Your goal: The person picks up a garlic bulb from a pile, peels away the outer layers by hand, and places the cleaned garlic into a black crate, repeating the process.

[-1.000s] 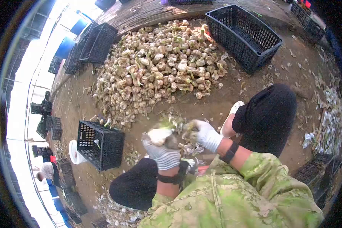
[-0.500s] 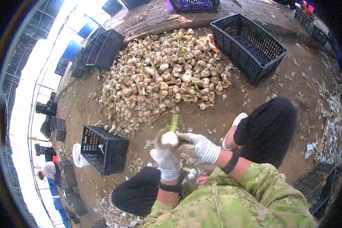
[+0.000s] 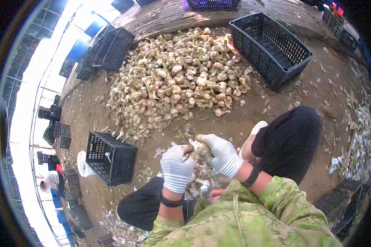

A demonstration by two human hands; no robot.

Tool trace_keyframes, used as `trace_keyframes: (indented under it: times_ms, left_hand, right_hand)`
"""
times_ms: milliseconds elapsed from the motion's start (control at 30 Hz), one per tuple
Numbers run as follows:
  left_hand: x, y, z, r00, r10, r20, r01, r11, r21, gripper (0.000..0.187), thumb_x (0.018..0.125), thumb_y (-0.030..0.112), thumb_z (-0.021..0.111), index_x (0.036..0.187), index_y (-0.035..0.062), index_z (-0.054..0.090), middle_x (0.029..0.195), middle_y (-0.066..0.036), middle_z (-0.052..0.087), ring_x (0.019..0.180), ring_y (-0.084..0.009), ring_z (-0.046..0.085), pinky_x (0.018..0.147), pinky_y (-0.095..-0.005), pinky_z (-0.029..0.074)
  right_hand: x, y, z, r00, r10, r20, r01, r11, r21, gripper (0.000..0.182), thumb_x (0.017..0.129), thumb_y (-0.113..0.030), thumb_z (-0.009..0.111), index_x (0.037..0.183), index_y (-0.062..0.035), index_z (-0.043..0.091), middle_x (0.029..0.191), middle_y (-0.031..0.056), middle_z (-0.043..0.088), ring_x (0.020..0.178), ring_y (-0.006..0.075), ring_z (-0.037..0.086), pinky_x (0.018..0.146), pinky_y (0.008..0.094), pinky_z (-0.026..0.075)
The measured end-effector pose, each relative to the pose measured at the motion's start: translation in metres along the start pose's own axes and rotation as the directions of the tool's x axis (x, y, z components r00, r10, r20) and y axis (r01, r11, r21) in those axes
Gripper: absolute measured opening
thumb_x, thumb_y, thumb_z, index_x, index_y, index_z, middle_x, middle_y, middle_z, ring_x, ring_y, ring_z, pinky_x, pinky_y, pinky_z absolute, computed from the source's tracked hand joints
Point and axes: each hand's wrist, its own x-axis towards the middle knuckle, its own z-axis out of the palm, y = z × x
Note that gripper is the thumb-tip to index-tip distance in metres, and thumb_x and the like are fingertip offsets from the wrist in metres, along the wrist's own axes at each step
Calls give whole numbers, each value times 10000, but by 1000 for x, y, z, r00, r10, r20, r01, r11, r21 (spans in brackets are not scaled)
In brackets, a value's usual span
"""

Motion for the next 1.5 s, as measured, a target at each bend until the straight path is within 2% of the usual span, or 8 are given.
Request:
trace_keyframes:
  times_ms: [300,500,600,767,833,1167,1267,1500]
  left_hand:
    - [-7,-21,17,843,-529,99,513,733,-446,126,769,115,627,729,-1,598,616,-94,579,557,-143,518,534,-280,417]
    - [-35,-52,51,857,-485,176,515,824,-236,112,766,101,614,792,-3,580,602,-75,571,562,-136,519,552,-279,438]
    - [-31,-43,29,875,-482,-33,364,702,-612,48,742,1,592,789,4,602,643,-44,591,593,-134,554,566,-273,464]
    - [-22,-18,-6,887,-453,90,426,726,-540,99,706,61,685,768,4,633,756,-79,603,665,-111,581,570,-246,462]
    - [-20,-13,1,975,-113,-191,68,972,-226,163,697,107,715,795,1,638,735,-83,607,600,-116,575,529,-238,457]
    - [-29,-5,35,932,-358,-59,279,811,-514,116,777,28,622,875,-32,630,691,-47,602,546,-68,531,481,-213,426]
    - [-21,-2,35,777,-571,265,558,431,-709,95,775,33,610,852,-21,618,658,-23,598,555,-49,513,489,-202,427]
    - [-13,-5,38,790,-573,220,536,470,-701,50,789,28,577,817,-14,577,674,-45,596,545,-64,518,480,-211,434]
  right_hand:
    - [-7,1,-1,965,181,188,-259,758,599,413,768,-28,633,1152,-15,481,1067,71,566,980,140,540,857,274,443]
    - [-5,31,0,959,187,213,-283,679,677,494,762,-145,687,1183,-32,456,1088,66,551,1003,141,528,894,263,418]
    - [-6,39,1,950,233,209,-308,576,757,534,735,-133,708,1190,-25,451,1076,68,552,992,152,539,881,267,433]
    - [-4,41,14,971,206,120,-226,629,744,516,740,-93,696,1185,-31,443,1047,91,562,971,170,551,859,290,452]
    - [-4,34,17,982,161,102,-181,620,764,496,735,-91,701,1165,-18,462,1062,81,555,987,160,542,865,277,446]
    - [-8,32,25,986,-13,-164,50,973,224,337,717,57,630,1026,-19,519,1009,92,566,952,170,555,832,278,451]
    - [-5,28,20,987,-21,-158,54,976,211,334,712,75,621,1013,-23,515,1009,91,566,950,165,555,833,274,450]
    - [-7,27,14,988,81,-130,-7,873,488,386,724,27,665,1045,-48,467,1027,98,562,960,181,559,847,288,458]
